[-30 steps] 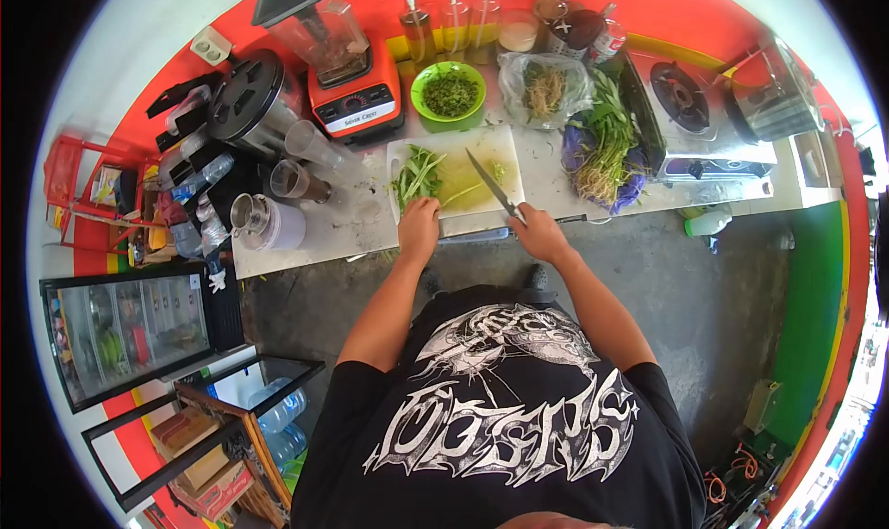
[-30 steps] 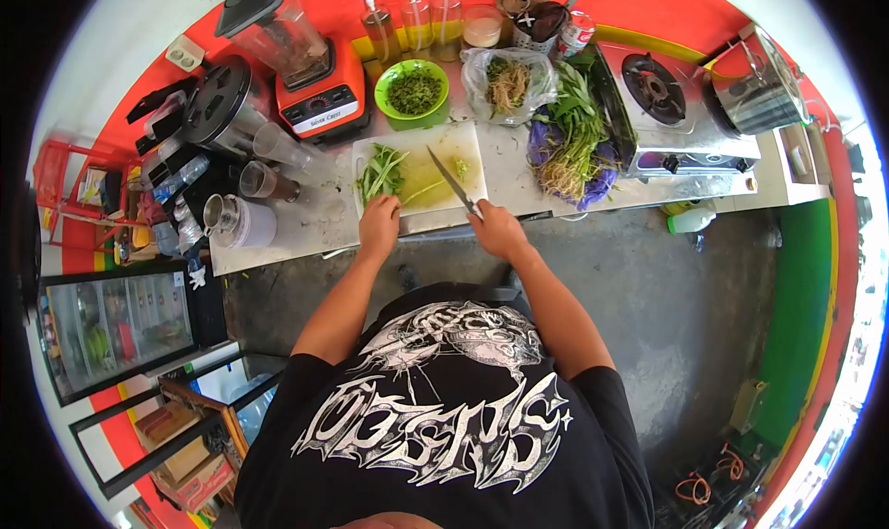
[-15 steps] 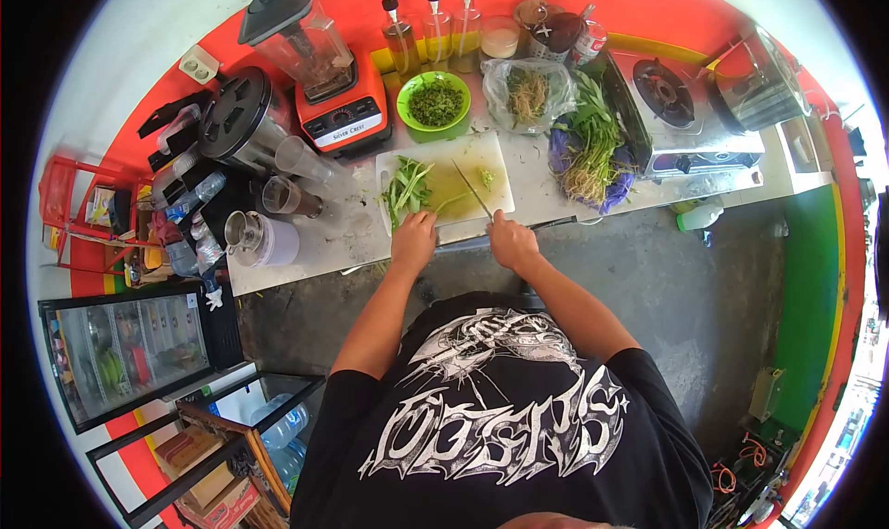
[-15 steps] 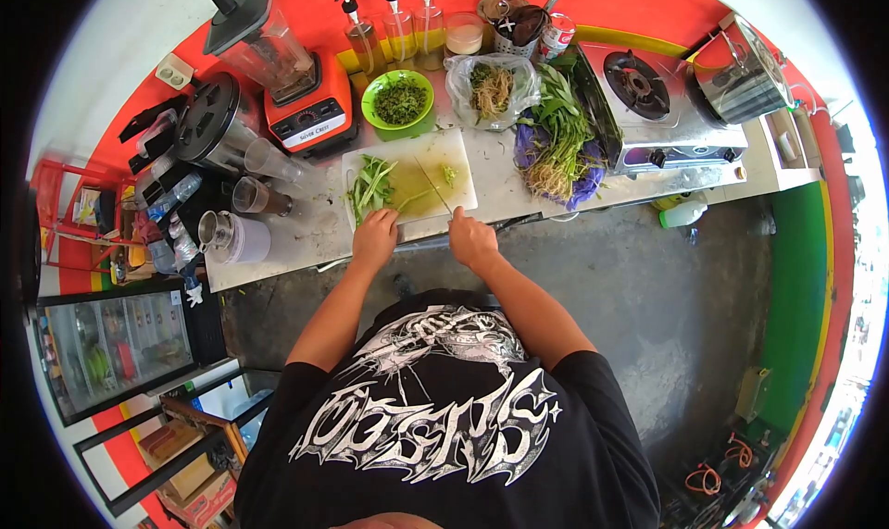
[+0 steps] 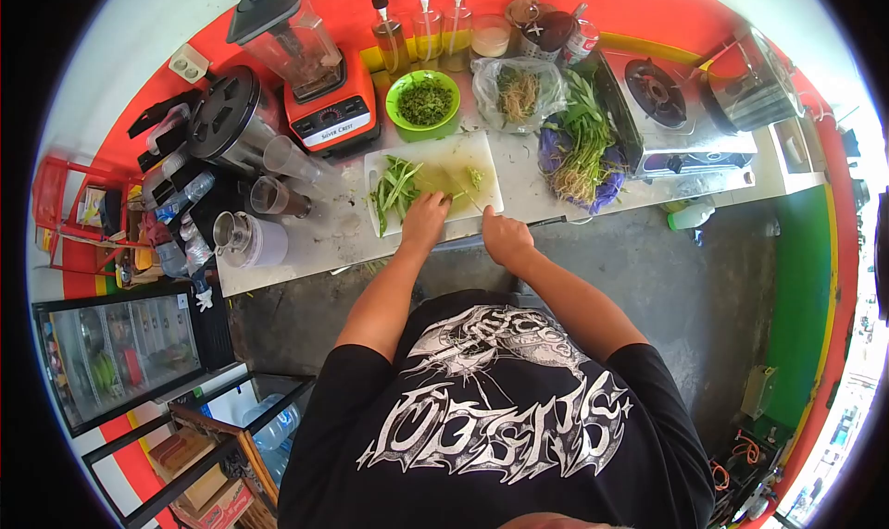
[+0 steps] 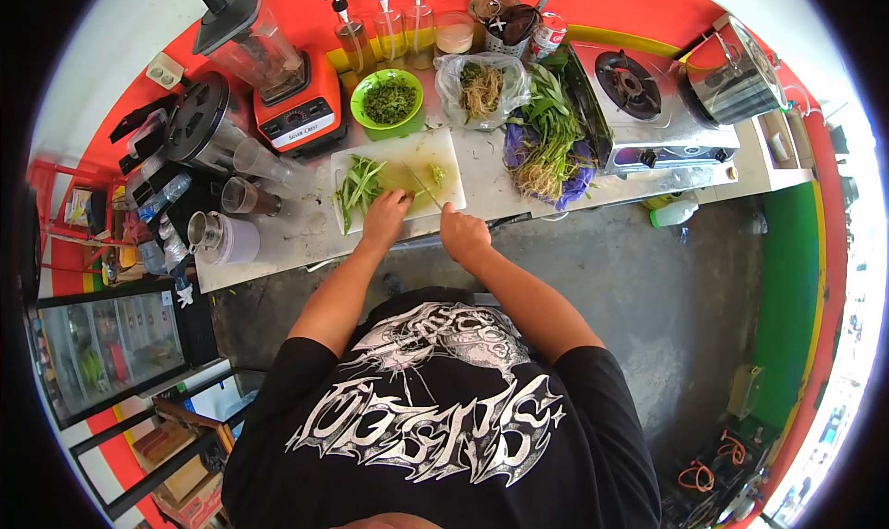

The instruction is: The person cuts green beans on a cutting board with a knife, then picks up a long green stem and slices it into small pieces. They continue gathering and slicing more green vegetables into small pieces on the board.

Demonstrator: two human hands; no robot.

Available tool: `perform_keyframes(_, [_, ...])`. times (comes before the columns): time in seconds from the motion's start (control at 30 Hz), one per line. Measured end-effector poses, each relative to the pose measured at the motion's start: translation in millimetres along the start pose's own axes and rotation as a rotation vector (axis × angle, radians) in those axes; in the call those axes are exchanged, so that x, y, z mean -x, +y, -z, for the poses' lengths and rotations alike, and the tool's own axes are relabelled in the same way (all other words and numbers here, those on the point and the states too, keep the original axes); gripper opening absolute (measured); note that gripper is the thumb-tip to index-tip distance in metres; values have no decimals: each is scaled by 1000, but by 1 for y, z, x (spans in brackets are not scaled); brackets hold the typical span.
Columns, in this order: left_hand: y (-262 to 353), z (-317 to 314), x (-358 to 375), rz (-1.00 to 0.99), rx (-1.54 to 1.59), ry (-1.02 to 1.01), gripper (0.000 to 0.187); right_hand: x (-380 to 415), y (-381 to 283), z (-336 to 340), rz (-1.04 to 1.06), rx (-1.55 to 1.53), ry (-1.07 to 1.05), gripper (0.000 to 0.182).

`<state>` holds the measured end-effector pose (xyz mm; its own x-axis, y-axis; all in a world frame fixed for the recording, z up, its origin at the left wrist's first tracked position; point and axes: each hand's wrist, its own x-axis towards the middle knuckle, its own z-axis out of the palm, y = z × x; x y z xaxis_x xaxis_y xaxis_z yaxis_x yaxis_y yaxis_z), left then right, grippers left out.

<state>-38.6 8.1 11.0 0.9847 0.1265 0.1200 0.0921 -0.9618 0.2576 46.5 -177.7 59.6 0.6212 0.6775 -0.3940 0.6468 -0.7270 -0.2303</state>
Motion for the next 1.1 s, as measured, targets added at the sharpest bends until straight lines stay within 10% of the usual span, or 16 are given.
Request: perform_keyframes(1.1, [21, 1, -2, -72, -282, -110, 21, -24, 7, -28, -4, -75, 11, 31])
